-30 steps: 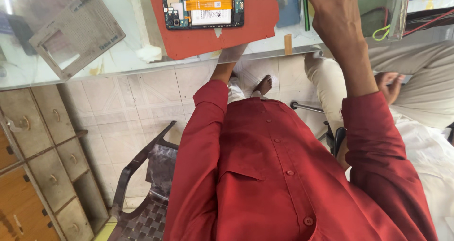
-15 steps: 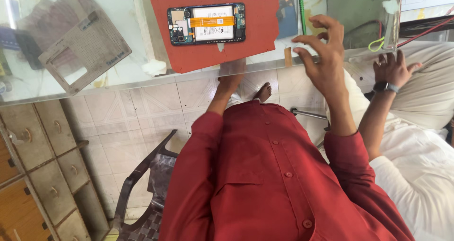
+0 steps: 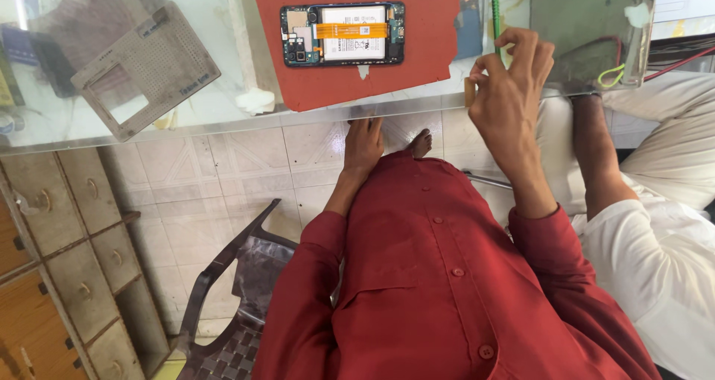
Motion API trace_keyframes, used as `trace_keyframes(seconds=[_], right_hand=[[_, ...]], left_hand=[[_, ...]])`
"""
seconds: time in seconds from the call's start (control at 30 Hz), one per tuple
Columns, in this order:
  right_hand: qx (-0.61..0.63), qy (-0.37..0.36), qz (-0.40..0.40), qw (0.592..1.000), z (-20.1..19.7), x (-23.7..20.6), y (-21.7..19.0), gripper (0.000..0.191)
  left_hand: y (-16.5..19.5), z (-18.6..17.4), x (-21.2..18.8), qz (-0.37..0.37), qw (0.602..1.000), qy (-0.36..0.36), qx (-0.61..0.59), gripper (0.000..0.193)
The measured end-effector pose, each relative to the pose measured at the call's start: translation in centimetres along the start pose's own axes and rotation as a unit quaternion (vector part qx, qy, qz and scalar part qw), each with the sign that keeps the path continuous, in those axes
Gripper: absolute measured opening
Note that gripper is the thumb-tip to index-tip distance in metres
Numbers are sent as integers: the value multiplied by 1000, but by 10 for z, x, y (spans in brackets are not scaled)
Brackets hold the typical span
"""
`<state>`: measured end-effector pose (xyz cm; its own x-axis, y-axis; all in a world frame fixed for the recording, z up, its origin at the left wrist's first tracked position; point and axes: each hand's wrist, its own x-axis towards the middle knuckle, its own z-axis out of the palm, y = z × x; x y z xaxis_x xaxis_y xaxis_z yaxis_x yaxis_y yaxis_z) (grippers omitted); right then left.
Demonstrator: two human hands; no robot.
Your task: The person applies adhesive tape to the internal components of a disassembled mobile phone. They tear pieces of tape from a roll, place them on the battery and motherboard area, and smooth them down using a green pencil-like tool. The phone remains open on a red mat throughout the process.
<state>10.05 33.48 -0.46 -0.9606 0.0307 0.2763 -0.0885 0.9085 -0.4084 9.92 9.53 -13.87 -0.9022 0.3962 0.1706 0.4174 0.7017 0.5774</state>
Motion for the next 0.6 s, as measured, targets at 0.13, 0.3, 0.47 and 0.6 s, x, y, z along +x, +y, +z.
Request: trace_keyframes(seconds=[0.13, 0.3, 0.47, 0.6], right_hand=[[-43, -17, -2, 999, 4, -7, -3, 8], [-38, -25, 14, 999, -4, -34, -5, 4], [33, -30, 35, 998, -21, -52, -12, 9], [94, -46, 55, 993, -44, -50, -25, 11]], left_hand=[[3, -4, -5, -7, 999, 6, -51, 44], [12, -10, -16, -13, 997, 24, -78, 24], [23, -26, -24, -2, 993, 51, -108, 15], [41, -52, -26, 34, 991, 94, -92, 17]])
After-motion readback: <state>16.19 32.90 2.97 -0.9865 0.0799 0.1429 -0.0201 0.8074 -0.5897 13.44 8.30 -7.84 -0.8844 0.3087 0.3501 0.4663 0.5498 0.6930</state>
